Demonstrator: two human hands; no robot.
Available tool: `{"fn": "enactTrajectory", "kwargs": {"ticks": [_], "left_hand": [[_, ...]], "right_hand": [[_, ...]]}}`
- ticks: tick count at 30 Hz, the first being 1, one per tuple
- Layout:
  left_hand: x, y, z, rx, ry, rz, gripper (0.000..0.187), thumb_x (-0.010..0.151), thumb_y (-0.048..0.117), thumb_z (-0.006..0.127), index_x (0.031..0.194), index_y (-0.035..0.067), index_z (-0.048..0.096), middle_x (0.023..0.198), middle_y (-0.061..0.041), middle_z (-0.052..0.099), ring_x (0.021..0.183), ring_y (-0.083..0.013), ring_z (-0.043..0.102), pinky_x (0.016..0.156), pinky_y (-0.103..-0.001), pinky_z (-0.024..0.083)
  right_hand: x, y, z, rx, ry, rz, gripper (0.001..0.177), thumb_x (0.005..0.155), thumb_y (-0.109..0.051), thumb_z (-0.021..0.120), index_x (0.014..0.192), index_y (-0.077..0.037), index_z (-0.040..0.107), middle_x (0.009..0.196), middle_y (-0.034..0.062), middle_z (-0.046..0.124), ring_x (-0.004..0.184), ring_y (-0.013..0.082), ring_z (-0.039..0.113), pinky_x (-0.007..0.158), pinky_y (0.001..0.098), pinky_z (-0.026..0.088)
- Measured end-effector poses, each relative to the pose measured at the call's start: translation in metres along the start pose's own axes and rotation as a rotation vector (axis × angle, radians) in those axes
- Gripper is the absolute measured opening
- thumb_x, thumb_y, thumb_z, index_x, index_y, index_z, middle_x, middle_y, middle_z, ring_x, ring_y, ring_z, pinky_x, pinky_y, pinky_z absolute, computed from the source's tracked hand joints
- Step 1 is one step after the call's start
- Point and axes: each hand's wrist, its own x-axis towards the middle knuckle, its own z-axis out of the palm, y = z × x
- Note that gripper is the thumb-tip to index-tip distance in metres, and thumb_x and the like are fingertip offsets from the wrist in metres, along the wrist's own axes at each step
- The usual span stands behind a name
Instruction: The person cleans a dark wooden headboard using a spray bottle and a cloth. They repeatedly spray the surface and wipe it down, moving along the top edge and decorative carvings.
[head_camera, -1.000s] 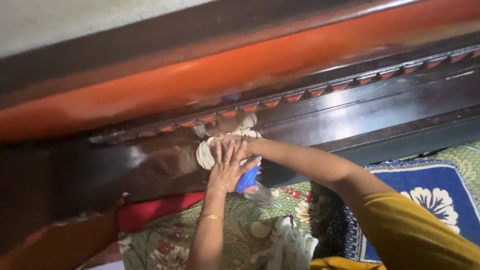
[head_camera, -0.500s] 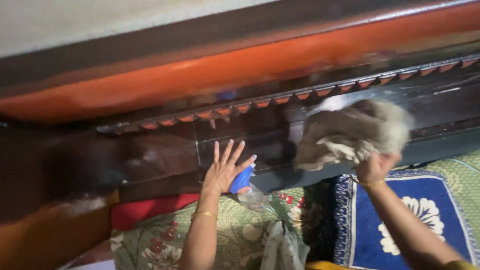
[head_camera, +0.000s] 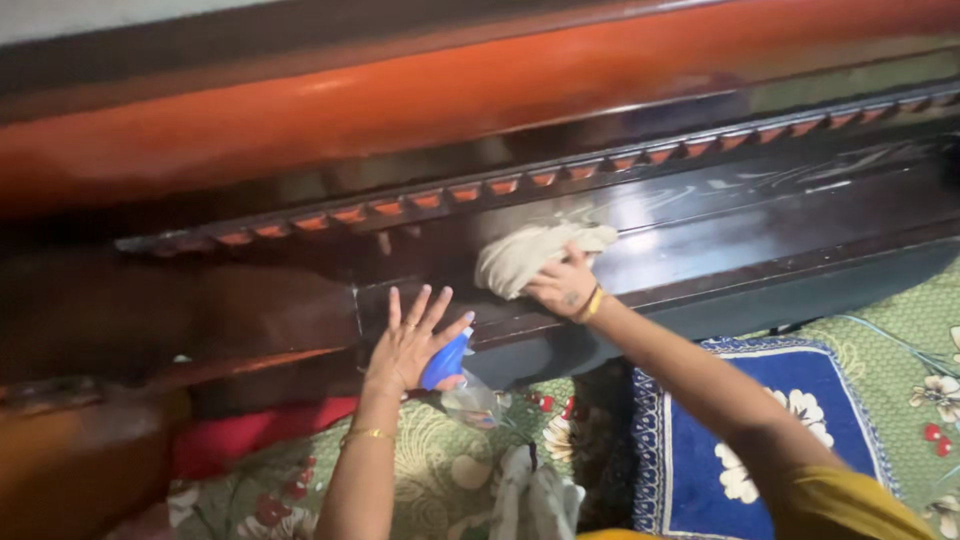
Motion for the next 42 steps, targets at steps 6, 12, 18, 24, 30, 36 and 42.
{"fn": "enactTrajectory", "kwargs": {"ticks": [6, 12, 18, 24, 30, 36, 42], "left_hand": [[-0.007, 0.001, -0.007, -0.015, 0.023, -0.001, 0.113, 0.059, 0.077, 0.074, 0.155, 0.035, 0.031, 0.166, -0.015, 0.011, 0.152, -0.0427, 0.01, 0.114, -0.077, 0.003], [-0.015, -0.005, -0.001, -0.178, 0.164, 0.092, 0.105, 0.065, 0.073, 0.077, 0.144, 0.009, 0.051, 0.148, -0.023, 0.048, 0.14, -0.0392, 0.044, 0.123, -0.052, 0.033], [-0.016, -0.006, 0.003, -0.172, -0.107, -0.074, 0.081, 0.072, 0.079, 0.068, 0.117, 0.012, 0.065, 0.113, -0.015, 0.07, 0.109, -0.0366, 0.068, 0.093, -0.048, 0.055], [-0.014, -0.009, 0.009, -0.118, 0.134, -0.012, 0.094, 0.065, 0.085, 0.067, 0.12, 0.009, 0.066, 0.107, -0.02, 0.071, 0.098, -0.0374, 0.07, 0.082, -0.049, 0.056], [-0.024, 0.015, 0.02, -0.089, 0.358, -0.124, 0.08, 0.064, 0.074, 0.07, 0.117, 0.014, 0.073, 0.116, -0.015, 0.071, 0.105, -0.0348, 0.067, 0.091, -0.048, 0.051], [-0.022, 0.031, 0.036, -0.19, -0.032, -0.319, 0.064, 0.066, 0.072, 0.063, 0.11, 0.027, 0.072, 0.104, -0.009, 0.071, 0.101, -0.0333, 0.064, 0.094, -0.048, 0.048], [-0.023, 0.03, 0.039, -0.134, 0.456, -0.179, 0.085, 0.061, 0.077, 0.062, 0.109, 0.007, 0.067, 0.099, -0.012, 0.067, 0.091, -0.0315, 0.062, 0.075, -0.045, 0.046]], "right_hand": [[-0.048, 0.056, -0.049, -0.154, -0.212, -0.034, 0.028, 0.076, -0.031, 0.069, 0.103, -0.03, 0.076, 0.113, -0.0071, 0.067, 0.113, 0.0177, 0.06, 0.109, 0.0612, 0.04], [0.002, 0.049, -0.078, -0.021, 0.109, 0.271, 0.047, 0.085, -0.026, 0.079, 0.13, -0.012, 0.071, 0.131, 0.0138, 0.07, 0.122, 0.0364, 0.065, 0.112, 0.0458, 0.042], [0.111, -0.027, -0.016, -0.06, 0.528, -0.121, 0.032, 0.092, -0.02, 0.069, 0.124, -0.015, 0.067, 0.129, 0.0069, 0.066, 0.121, 0.0305, 0.063, 0.111, 0.0487, 0.045], [0.171, -0.103, 0.072, 1.14, 0.124, -0.366, 0.024, 0.103, -0.024, 0.055, 0.122, -0.012, 0.065, 0.13, 0.0039, 0.066, 0.119, 0.0199, 0.06, 0.113, 0.035, 0.042], [0.197, -0.144, 0.043, 0.244, -0.156, -0.323, 0.056, 0.09, -0.027, 0.058, 0.144, -0.013, 0.054, 0.155, 0.0024, 0.048, 0.148, 0.0181, 0.039, 0.118, 0.0403, 0.032], [0.163, -0.135, 0.003, 0.746, -0.669, 0.26, 0.07, 0.09, -0.049, 0.06, 0.144, -0.006, 0.053, 0.155, 0.0179, 0.046, 0.146, 0.0369, 0.037, 0.122, 0.0446, 0.027], [0.104, -0.078, 0.02, 0.826, -0.534, 0.318, 0.082, 0.082, -0.052, 0.067, 0.141, 0.003, 0.053, 0.149, 0.0215, 0.053, 0.135, 0.041, 0.05, 0.116, 0.0436, 0.039]]}}
